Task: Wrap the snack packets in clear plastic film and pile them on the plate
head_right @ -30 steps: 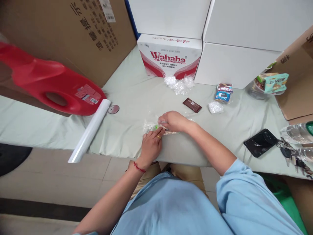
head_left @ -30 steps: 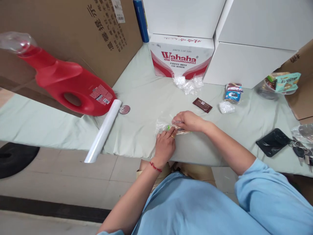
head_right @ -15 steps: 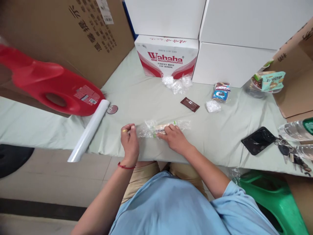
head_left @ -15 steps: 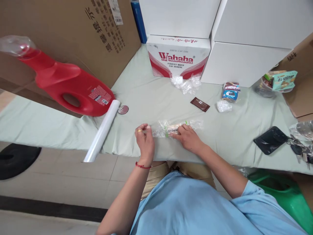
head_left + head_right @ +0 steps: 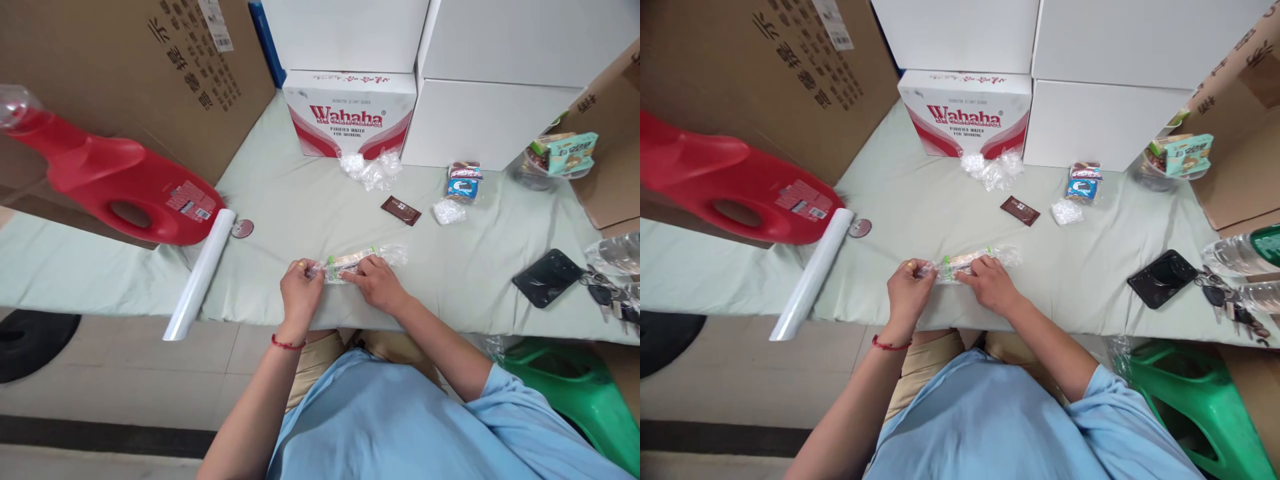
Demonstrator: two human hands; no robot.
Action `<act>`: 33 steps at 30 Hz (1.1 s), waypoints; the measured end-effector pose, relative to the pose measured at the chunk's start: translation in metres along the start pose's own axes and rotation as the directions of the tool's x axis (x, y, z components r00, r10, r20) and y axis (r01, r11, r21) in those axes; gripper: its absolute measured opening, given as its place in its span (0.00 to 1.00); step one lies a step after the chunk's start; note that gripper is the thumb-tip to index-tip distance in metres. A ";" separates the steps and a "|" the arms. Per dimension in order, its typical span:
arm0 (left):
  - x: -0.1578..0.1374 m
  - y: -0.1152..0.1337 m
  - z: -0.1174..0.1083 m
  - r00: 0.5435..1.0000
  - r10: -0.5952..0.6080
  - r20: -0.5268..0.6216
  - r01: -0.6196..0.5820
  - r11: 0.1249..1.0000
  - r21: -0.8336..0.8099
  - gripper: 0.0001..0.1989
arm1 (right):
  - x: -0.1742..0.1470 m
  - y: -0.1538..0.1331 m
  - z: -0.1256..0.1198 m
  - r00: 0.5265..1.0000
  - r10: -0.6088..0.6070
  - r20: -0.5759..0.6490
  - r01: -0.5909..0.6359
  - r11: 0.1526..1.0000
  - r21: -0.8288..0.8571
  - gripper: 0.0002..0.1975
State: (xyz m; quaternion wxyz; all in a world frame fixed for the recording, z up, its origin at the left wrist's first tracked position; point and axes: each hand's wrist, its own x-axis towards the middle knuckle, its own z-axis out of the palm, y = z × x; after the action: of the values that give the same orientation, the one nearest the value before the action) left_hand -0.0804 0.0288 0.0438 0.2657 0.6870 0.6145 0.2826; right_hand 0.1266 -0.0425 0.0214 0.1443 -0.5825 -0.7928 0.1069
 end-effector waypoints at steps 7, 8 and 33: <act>-0.016 0.041 0.042 0.971 0.219 0.092 -0.205 0.968 -0.143 0.17 | 0.000 0.006 0.004 0.988 -0.057 -0.145 0.077 0.987 0.141 0.13; -0.020 0.041 0.049 0.954 0.279 0.109 -0.269 0.958 -0.097 0.18 | -0.002 0.009 0.003 0.980 -0.081 -0.181 0.117 0.973 0.199 0.13; -0.045 0.010 0.054 0.792 0.574 0.210 -0.605 0.785 0.136 0.19 | 0.064 -0.022 -0.037 0.898 0.439 -0.031 -0.437 0.898 0.055 0.09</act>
State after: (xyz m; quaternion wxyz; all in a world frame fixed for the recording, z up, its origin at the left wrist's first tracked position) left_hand -0.0388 -0.0180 0.0108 0.1424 0.8874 0.3703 0.2346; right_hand 0.1026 0.0125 0.0704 0.1469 -0.7443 -0.6357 0.1426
